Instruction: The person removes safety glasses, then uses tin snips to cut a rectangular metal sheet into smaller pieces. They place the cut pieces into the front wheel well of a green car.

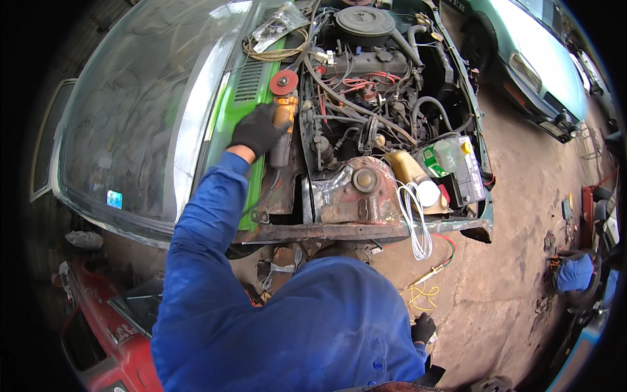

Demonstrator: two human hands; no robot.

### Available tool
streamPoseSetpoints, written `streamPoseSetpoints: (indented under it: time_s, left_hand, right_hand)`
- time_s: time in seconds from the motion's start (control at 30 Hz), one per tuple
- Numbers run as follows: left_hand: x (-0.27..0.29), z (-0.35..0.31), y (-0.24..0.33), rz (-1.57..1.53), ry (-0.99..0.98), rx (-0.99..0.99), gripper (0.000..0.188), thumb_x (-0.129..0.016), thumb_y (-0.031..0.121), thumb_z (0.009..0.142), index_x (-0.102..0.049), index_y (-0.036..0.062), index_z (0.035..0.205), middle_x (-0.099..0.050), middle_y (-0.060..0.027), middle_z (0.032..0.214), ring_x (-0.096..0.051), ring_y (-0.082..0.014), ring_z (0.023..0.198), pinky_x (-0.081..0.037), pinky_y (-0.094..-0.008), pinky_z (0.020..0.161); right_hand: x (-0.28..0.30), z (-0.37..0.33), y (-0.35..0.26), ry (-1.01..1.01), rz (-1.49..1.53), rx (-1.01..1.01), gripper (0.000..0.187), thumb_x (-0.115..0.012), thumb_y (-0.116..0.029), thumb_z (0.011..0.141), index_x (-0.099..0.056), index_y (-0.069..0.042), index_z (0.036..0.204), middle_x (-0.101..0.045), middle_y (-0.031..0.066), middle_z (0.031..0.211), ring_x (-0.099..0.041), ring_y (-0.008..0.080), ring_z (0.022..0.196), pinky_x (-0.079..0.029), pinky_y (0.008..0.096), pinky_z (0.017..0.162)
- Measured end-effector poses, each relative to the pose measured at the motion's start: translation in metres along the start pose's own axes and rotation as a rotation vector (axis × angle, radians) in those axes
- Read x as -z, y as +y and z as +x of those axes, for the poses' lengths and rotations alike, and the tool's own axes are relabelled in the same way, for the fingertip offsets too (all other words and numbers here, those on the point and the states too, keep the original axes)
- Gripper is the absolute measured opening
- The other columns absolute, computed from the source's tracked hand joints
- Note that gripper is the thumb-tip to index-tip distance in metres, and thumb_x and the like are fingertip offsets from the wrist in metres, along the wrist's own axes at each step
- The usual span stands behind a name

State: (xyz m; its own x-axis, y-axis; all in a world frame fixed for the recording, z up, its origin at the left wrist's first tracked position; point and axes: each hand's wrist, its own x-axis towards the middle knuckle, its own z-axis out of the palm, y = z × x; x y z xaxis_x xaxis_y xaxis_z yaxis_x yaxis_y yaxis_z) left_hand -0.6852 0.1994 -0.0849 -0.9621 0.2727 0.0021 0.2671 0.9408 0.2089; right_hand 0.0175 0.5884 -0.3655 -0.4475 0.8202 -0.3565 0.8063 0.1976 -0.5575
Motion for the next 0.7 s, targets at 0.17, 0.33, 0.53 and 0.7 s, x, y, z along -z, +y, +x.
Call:
streamPoseSetpoints:
  time_s: [0.17, 0.33, 0.53, 0.7]
  left_hand:
    - [0.035, 0.126, -0.02, -0.372, 0.073, -0.121, 0.056, -0.074, 0.056, 0.1, -0.076, 0.0095, 0.13, -0.08, -0.0221, 0.12, -0.075, -0.0433, 0.113, -0.058, -0.0495, 0.096]
    - [0.003, 0.273, -0.02, 0.233, -0.142, -0.333, 0.057, -0.074, 0.053, 0.1, -0.075, 0.0111, 0.139, -0.077, -0.0261, 0.129, -0.073, -0.0447, 0.122, -0.057, -0.0495, 0.104]
    - [-0.049, 0.335, -0.015, 0.346, -0.329, -0.031, 0.073, -0.083, 0.065, 0.087, -0.08, 0.0107, 0.136, -0.074, -0.0211, 0.144, -0.071, -0.0376, 0.133, -0.056, -0.0468, 0.113]
    - [-0.071, 0.342, -0.018, 0.354, -0.323, -0.032, 0.059, -0.078, 0.054, 0.09, -0.083, 0.0083, 0.126, -0.075, -0.0252, 0.137, -0.073, -0.0408, 0.128, -0.058, -0.0489, 0.109]
  right_hand:
    - [0.0, -0.026, 0.031, -0.042, -0.777, 0.417, 0.024, -0.067, -0.023, 0.096, -0.069, 0.0, 0.094, -0.074, 0.0227, 0.082, -0.071, 0.0381, 0.064, -0.058, 0.0518, 0.062]
    - [0.007, -0.035, 0.006, 0.025, -0.06, -0.307, 0.041, -0.064, -0.029, 0.098, -0.072, 0.006, 0.08, -0.073, 0.0225, 0.072, -0.071, 0.0315, 0.055, -0.058, 0.0491, 0.052]
    - [0.014, -0.045, -0.023, 0.175, 0.265, -0.553, 0.036, -0.065, -0.025, 0.098, -0.068, 0.005, 0.08, -0.067, 0.0156, 0.064, -0.061, 0.0249, 0.045, -0.051, 0.043, 0.042]
    - [0.013, -0.061, -0.016, 0.175, -0.028, -0.176, 0.04, -0.066, -0.029, 0.096, -0.069, 0.005, 0.076, -0.068, 0.0168, 0.062, -0.065, 0.0281, 0.049, -0.052, 0.0472, 0.048]
